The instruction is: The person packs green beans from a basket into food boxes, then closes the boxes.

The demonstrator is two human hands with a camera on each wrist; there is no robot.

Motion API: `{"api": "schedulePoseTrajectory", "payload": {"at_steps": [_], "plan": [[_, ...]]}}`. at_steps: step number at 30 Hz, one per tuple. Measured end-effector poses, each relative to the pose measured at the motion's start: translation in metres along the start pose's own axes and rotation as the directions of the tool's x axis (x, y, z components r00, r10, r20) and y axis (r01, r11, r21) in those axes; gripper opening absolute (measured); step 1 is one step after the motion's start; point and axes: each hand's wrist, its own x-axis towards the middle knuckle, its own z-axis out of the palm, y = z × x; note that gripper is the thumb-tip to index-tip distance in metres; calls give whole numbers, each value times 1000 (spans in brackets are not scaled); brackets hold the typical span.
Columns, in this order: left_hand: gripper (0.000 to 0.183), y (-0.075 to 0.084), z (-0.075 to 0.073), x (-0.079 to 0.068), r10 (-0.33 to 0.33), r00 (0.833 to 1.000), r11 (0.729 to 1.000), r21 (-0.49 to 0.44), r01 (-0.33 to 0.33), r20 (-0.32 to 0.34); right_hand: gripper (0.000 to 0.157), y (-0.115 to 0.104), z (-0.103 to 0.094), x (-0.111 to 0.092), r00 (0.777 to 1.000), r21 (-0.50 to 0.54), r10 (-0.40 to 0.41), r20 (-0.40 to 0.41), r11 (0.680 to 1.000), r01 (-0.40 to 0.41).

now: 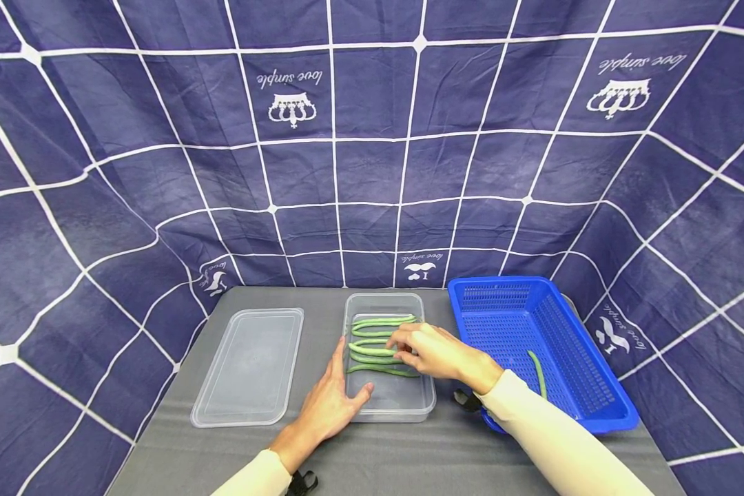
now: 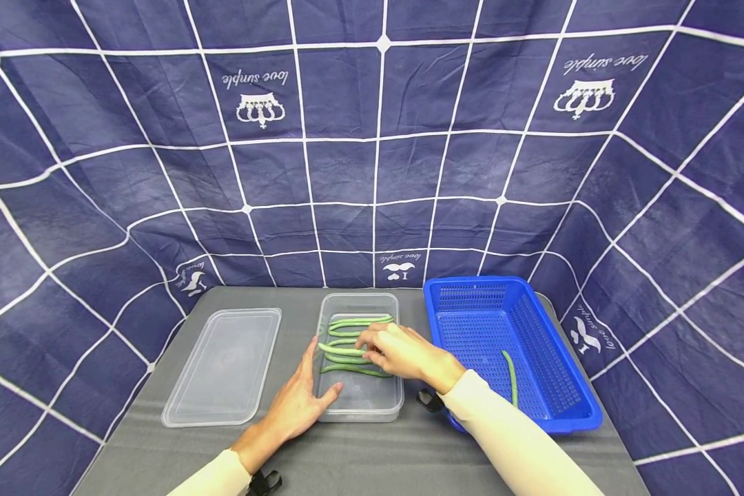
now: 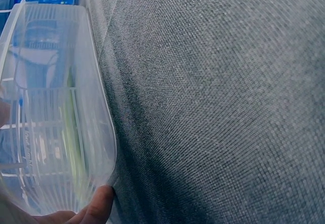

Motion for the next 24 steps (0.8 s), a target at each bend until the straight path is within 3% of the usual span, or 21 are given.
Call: {"api": "schedulePoseTrajectory", "payload": {"at_steps": [24], "plan": [[117, 2, 0, 0, 1, 999, 1000, -7, -1, -33, 15, 3, 25, 7, 996, -30, -6, 94, 1000, 9]]}}
